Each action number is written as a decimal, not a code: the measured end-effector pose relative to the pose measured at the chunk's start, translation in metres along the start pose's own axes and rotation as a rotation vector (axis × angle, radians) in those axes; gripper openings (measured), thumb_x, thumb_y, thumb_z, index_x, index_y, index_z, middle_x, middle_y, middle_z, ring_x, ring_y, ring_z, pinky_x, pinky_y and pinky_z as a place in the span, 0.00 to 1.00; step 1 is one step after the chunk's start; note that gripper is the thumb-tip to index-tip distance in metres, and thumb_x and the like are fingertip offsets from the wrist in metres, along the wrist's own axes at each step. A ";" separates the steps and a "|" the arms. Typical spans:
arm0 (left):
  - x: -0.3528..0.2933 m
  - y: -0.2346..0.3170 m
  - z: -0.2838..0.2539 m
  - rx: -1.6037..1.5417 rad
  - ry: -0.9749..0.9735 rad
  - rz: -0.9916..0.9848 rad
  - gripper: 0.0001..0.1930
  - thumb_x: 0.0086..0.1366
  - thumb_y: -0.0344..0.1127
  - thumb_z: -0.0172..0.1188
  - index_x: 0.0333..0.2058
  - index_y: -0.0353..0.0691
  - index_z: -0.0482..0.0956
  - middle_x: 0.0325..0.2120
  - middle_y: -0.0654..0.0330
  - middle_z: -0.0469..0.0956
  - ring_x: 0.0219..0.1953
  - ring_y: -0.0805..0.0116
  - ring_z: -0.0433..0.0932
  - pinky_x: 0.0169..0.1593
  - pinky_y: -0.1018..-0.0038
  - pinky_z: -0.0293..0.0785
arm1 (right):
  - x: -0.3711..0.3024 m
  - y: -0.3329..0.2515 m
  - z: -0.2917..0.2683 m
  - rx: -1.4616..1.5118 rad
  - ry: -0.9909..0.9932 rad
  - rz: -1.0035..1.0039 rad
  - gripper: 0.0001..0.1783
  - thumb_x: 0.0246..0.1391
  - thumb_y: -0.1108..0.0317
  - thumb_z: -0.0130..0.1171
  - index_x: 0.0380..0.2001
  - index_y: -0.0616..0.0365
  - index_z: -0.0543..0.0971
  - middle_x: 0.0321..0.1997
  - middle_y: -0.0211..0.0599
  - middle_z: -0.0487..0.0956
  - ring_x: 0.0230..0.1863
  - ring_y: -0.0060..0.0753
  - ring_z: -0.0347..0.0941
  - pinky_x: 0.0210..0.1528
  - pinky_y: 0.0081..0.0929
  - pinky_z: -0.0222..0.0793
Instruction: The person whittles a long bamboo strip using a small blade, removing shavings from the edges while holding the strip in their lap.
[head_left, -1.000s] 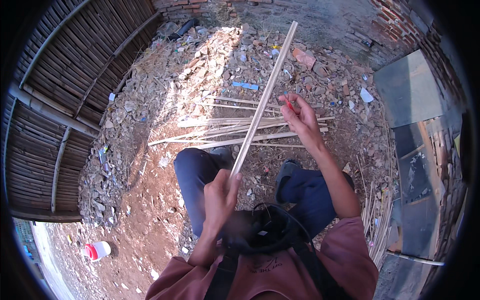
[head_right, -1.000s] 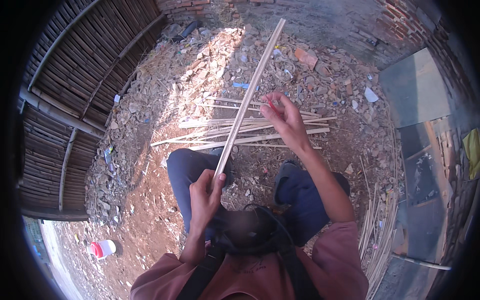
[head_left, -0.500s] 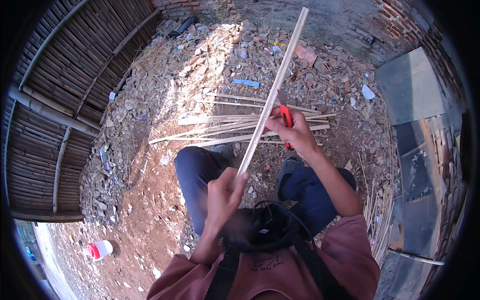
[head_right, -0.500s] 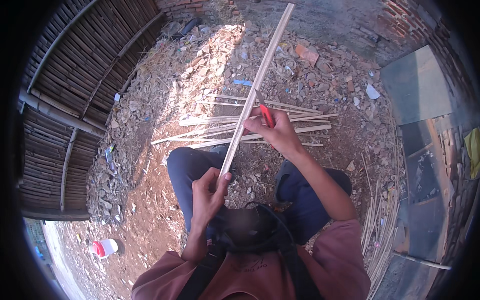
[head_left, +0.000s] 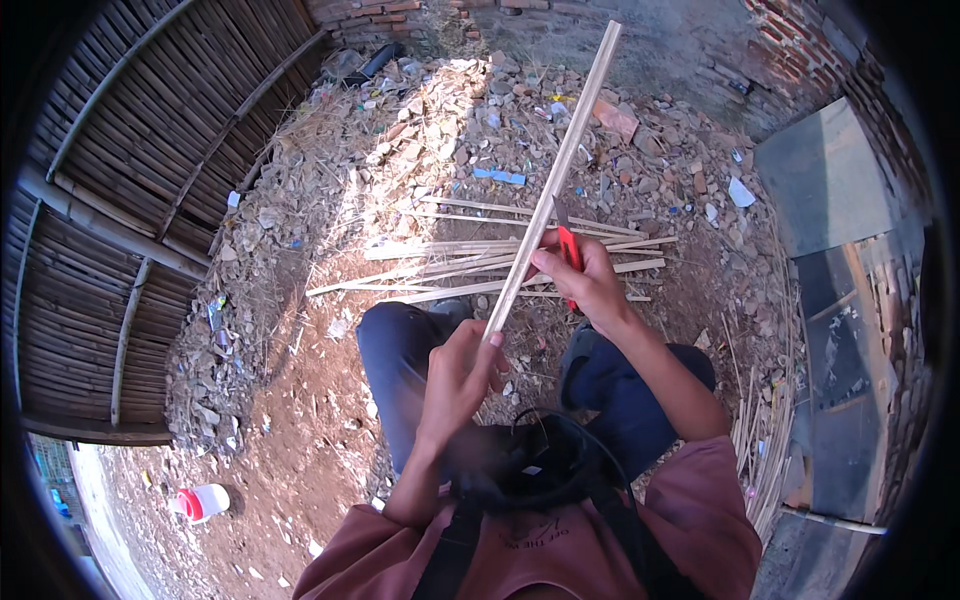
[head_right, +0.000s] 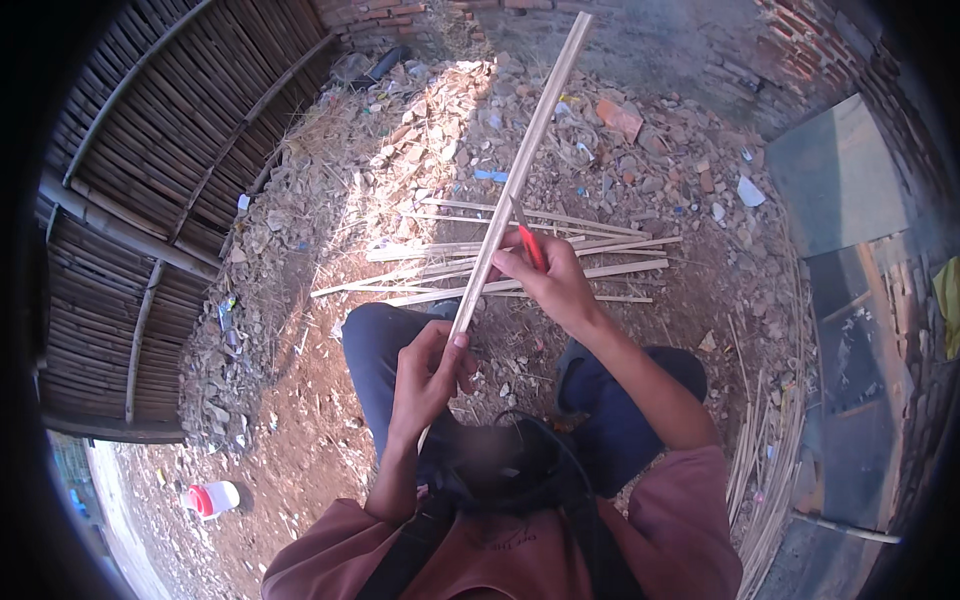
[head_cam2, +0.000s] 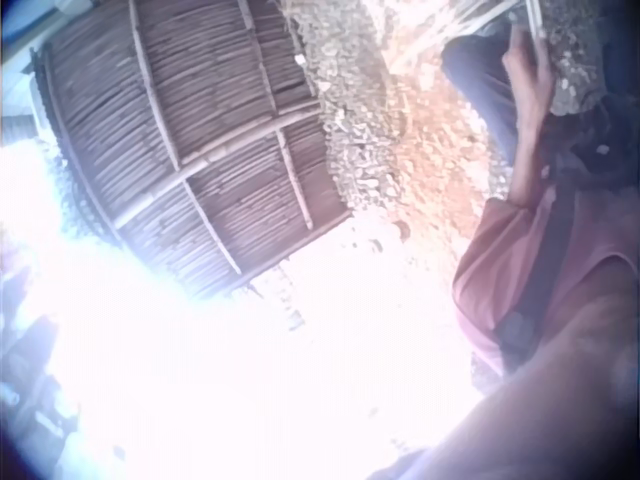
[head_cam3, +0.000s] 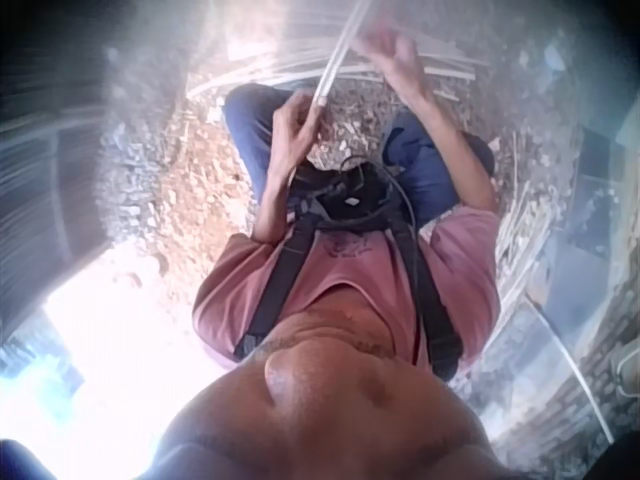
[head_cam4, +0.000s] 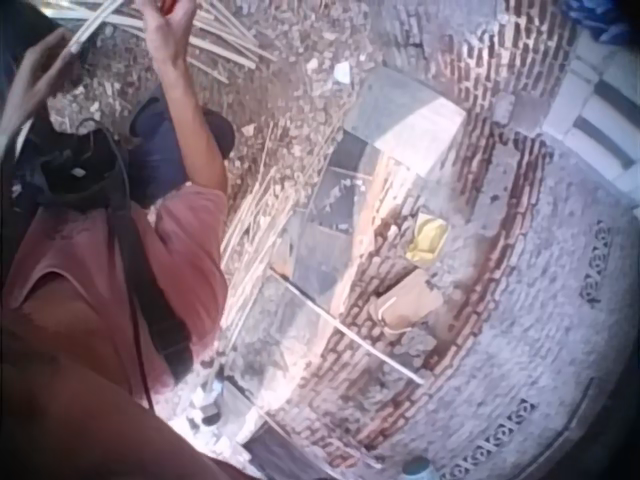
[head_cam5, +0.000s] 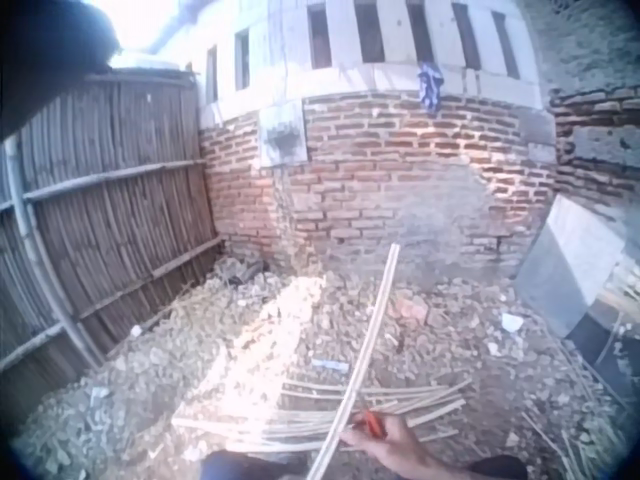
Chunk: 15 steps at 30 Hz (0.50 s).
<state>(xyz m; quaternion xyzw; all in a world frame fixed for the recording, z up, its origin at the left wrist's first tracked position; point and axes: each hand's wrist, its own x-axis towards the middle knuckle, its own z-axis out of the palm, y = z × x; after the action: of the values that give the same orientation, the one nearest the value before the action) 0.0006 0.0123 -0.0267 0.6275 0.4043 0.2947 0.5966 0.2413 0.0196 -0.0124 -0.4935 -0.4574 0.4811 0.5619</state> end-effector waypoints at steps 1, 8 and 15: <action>0.000 -0.002 0.000 -0.021 0.016 0.007 0.11 0.81 0.39 0.57 0.46 0.35 0.78 0.25 0.61 0.82 0.21 0.80 0.77 0.24 0.80 0.69 | 0.000 -0.001 0.000 0.011 -0.004 0.016 0.14 0.70 0.65 0.61 0.51 0.64 0.82 0.39 0.36 0.87 0.37 0.17 0.79 0.40 0.22 0.72; -0.001 0.011 -0.003 -0.120 0.069 -0.035 0.10 0.81 0.37 0.57 0.47 0.36 0.78 0.22 0.66 0.77 0.19 0.83 0.70 0.23 0.81 0.64 | -0.012 -0.006 0.006 -0.598 -0.007 -0.395 0.15 0.71 0.59 0.62 0.46 0.61 0.81 0.34 0.38 0.85 0.34 0.28 0.83 0.37 0.29 0.75; 0.001 0.023 -0.002 -0.148 0.071 0.032 0.10 0.78 0.36 0.63 0.46 0.35 0.78 0.23 0.70 0.75 0.20 0.83 0.70 0.24 0.80 0.65 | -0.016 0.000 0.017 -0.785 -0.113 -0.650 0.16 0.62 0.55 0.71 0.38 0.56 0.81 0.33 0.36 0.84 0.32 0.41 0.85 0.34 0.37 0.78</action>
<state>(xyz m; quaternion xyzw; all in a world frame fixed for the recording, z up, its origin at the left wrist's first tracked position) 0.0032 0.0153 -0.0040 0.5772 0.3922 0.3554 0.6219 0.2226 0.0055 -0.0113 -0.4728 -0.7632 0.0993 0.4291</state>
